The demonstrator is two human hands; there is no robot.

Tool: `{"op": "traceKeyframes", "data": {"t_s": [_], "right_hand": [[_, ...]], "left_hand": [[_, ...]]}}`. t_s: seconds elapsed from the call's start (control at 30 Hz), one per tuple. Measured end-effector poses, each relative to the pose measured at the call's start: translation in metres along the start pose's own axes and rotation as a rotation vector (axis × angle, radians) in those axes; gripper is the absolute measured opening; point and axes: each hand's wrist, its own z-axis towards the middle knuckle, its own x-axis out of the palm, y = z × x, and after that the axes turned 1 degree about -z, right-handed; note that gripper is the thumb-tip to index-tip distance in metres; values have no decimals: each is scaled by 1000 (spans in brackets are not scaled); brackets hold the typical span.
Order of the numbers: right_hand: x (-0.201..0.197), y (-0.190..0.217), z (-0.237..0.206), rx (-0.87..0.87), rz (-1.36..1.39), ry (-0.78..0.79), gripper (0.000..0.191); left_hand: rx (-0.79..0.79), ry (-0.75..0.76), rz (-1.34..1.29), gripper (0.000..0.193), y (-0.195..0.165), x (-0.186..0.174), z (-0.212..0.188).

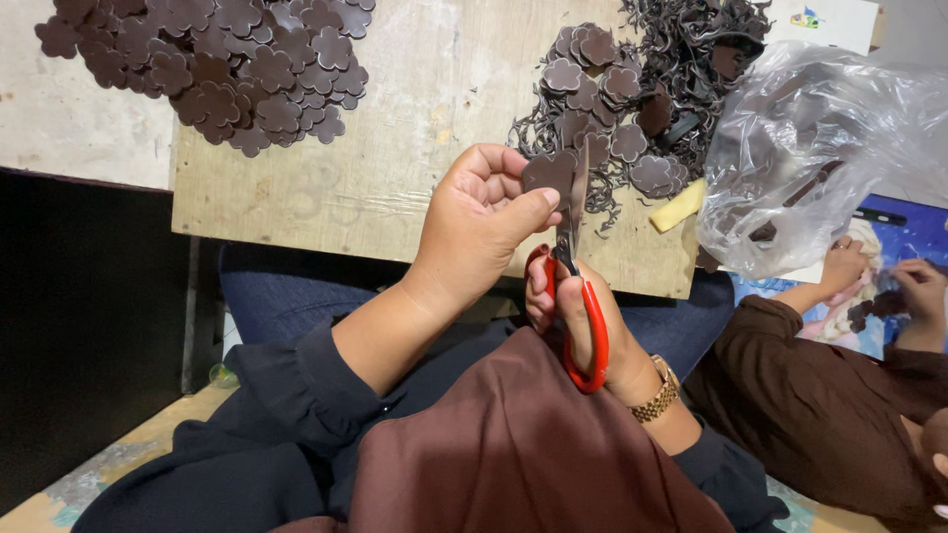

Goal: The person uses red-handled scissors to trim the edges of small dark brown flower-shaped leather pieces. They pick up each piece, trim the perimeter, and place the finished piece into a pile on the wooden table.

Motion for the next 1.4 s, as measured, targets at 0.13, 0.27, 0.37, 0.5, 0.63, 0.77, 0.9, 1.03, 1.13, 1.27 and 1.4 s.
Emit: {"op": "traceKeyframes", "data": {"t_s": [0.13, 0.27, 0.37, 0.5, 0.63, 0.77, 0.9, 1.03, 1.13, 1.27, 1.4], "right_hand": [[0, 0, 1, -6, -18, 10, 58], [0, 1, 2, -10, -46, 5, 58], [-1, 3, 2, 23, -87, 3, 60], [-1, 2, 4, -3, -84, 51, 58], [0, 0, 4, -17, -89, 73, 56], [-2, -3, 4, -6, -114, 38, 57], [-4, -6, 5, 15, -115, 31, 57], [-2, -9, 9, 15, -124, 43, 59], [2, -9, 11, 22, -147, 47, 66], [5, -7, 13, 19, -225, 59, 73], [7, -7, 16, 15, -196, 96, 69]], "left_hand": [[13, -4, -5, 26, 0, -1, 1], [0, -10, 1, 25, -1, -2, 1], [-4, -7, 10, 25, -2, -3, 0], [-6, 47, 27, 26, -5, -6, 2], [-12, 40, 61, 26, -4, -9, 2], [-21, 29, 51, 26, -4, -13, 2], [-29, 32, 77, 25, -4, -16, 3], [-56, 25, 97, 20, -7, -19, 4], [-83, 65, 116, 15, -11, -21, 2], [-124, 92, 156, 13, -17, -23, -1], [-112, 71, 127, 13, -19, -26, -2]]}}
